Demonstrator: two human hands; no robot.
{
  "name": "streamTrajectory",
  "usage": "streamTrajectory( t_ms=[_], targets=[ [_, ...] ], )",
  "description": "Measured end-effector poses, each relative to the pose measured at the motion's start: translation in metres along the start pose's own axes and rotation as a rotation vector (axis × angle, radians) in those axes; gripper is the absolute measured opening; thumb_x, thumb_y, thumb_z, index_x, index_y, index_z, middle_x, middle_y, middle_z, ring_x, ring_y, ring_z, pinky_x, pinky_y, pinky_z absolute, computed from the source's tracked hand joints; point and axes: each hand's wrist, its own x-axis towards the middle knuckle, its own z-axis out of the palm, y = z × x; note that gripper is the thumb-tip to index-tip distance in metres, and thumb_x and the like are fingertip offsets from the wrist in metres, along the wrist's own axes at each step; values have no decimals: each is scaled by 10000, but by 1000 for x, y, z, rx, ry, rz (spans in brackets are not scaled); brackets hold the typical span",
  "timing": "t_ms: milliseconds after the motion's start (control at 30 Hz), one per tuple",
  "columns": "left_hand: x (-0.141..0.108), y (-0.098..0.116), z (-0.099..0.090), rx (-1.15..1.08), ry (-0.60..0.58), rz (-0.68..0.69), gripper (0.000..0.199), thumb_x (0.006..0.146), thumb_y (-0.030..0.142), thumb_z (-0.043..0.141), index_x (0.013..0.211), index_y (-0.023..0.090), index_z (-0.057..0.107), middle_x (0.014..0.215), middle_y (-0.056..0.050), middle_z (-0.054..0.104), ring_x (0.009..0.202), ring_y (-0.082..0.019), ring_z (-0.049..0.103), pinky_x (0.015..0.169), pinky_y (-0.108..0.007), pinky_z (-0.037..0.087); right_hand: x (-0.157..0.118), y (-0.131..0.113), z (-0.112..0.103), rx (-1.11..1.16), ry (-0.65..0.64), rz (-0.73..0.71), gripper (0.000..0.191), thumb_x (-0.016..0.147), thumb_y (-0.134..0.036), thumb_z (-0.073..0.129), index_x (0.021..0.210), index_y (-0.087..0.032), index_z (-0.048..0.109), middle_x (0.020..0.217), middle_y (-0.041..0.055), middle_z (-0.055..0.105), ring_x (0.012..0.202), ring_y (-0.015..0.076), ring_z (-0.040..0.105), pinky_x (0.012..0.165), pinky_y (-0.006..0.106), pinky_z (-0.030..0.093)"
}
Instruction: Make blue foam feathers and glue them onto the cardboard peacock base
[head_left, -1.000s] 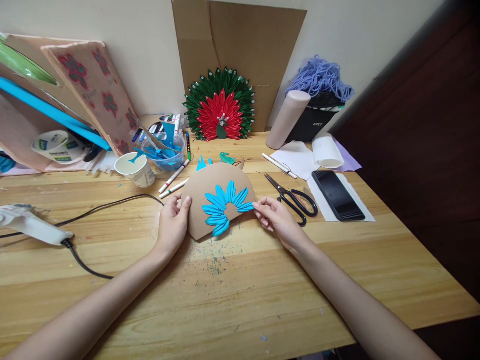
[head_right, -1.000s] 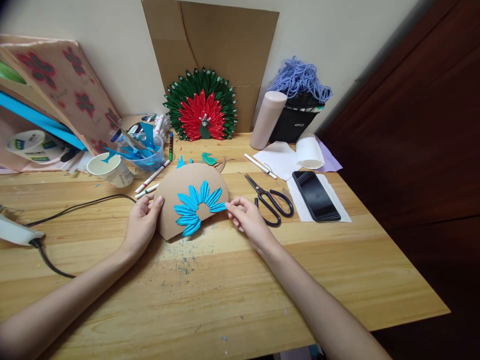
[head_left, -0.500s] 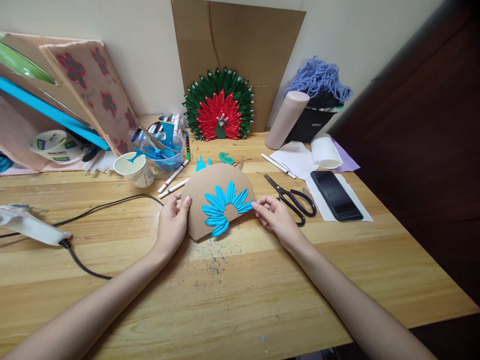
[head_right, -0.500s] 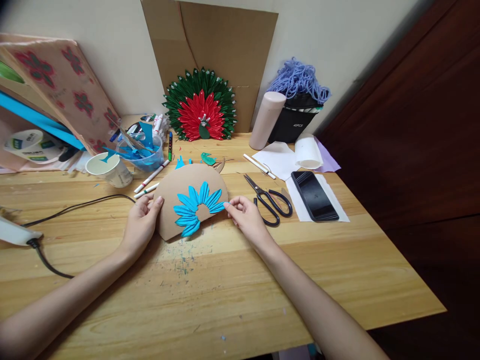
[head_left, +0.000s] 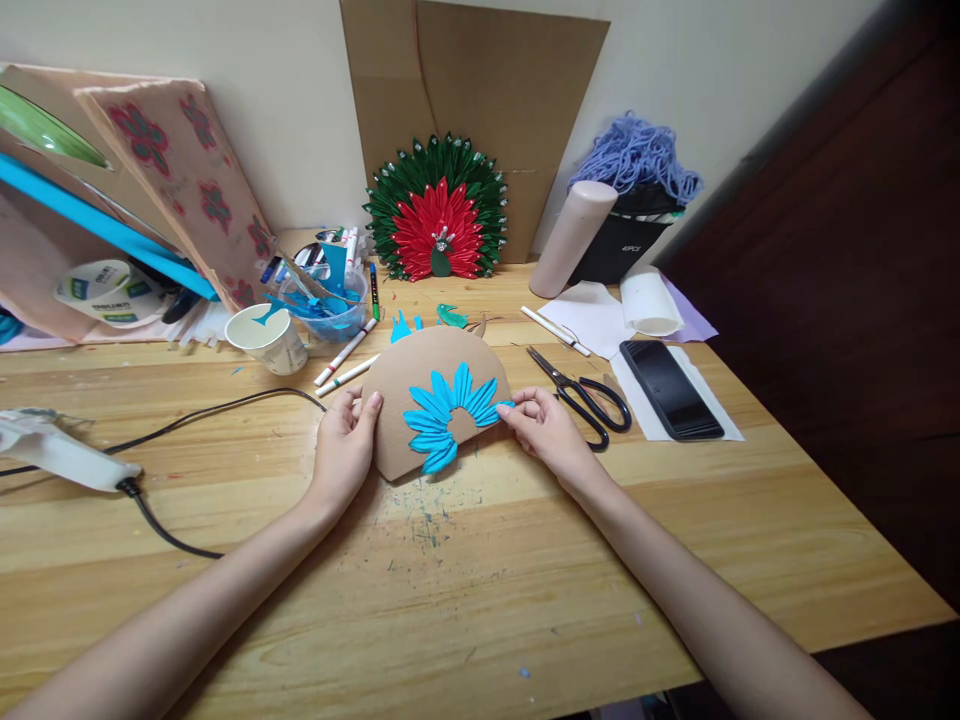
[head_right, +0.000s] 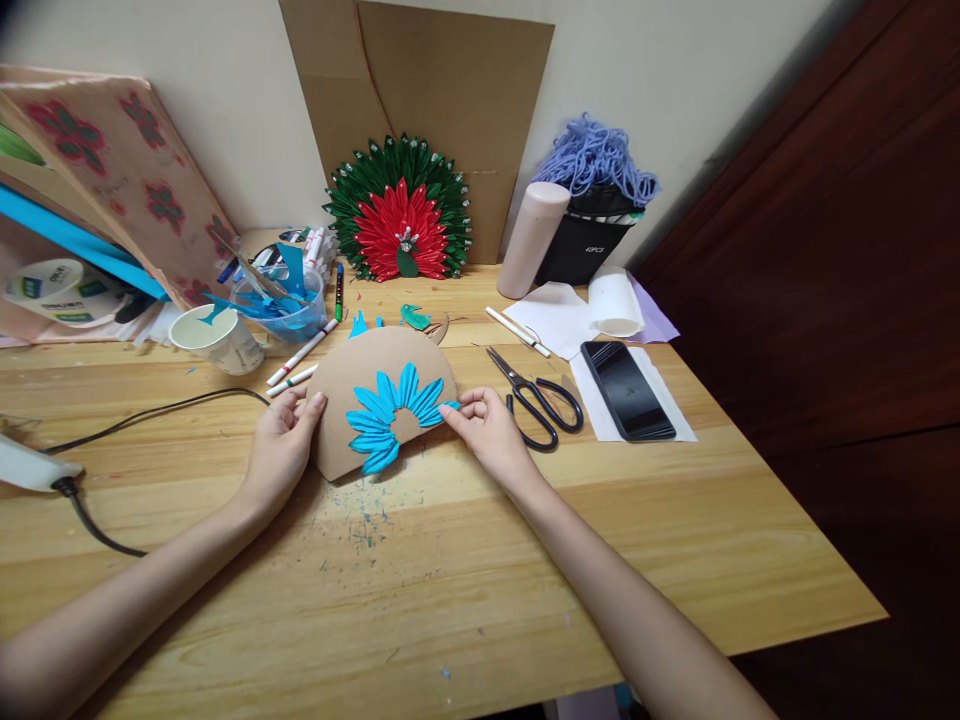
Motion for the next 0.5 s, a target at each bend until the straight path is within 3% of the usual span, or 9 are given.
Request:
streamTrajectory(
  t_ms=[100,200,300,500],
  targets=[
    [-1,0,1,0,-15,1,367,750,426,600,992,156,545,836,-59,683,760,-205,645,693,-316,510,0,0,5,49,-57,-5,380,629,-403,714,822,-206,452,645,-39,568,526,92,512,456,204,371],
    [-3,0,3,-15,-31,-13,370,747,437,599,976,152,541,845,-65,681,776,-212,645,725,-334,509,-1,1,8,65,-106,-35,327,648,-347,711,852,-198,505,838,27,650,735,140,607,653,258,474],
    [-4,-1,4,-16,-32,-19,386,736,444,607,973,146,541,849,-71,680,800,-221,644,755,-349,505,-2,4,9,61,-119,-53,320,663,-327,705,902,-190,543,932,54,665,843,173,622,769,305,483],
    [-3,-3,3,-17,-25,-21,371,740,436,607,971,154,537,850,-61,682,806,-215,645,759,-340,502,-2,3,9,46,-118,-68,293,670,-323,700,899,-190,576,934,56,674,856,180,622,759,299,489]
  ],
)
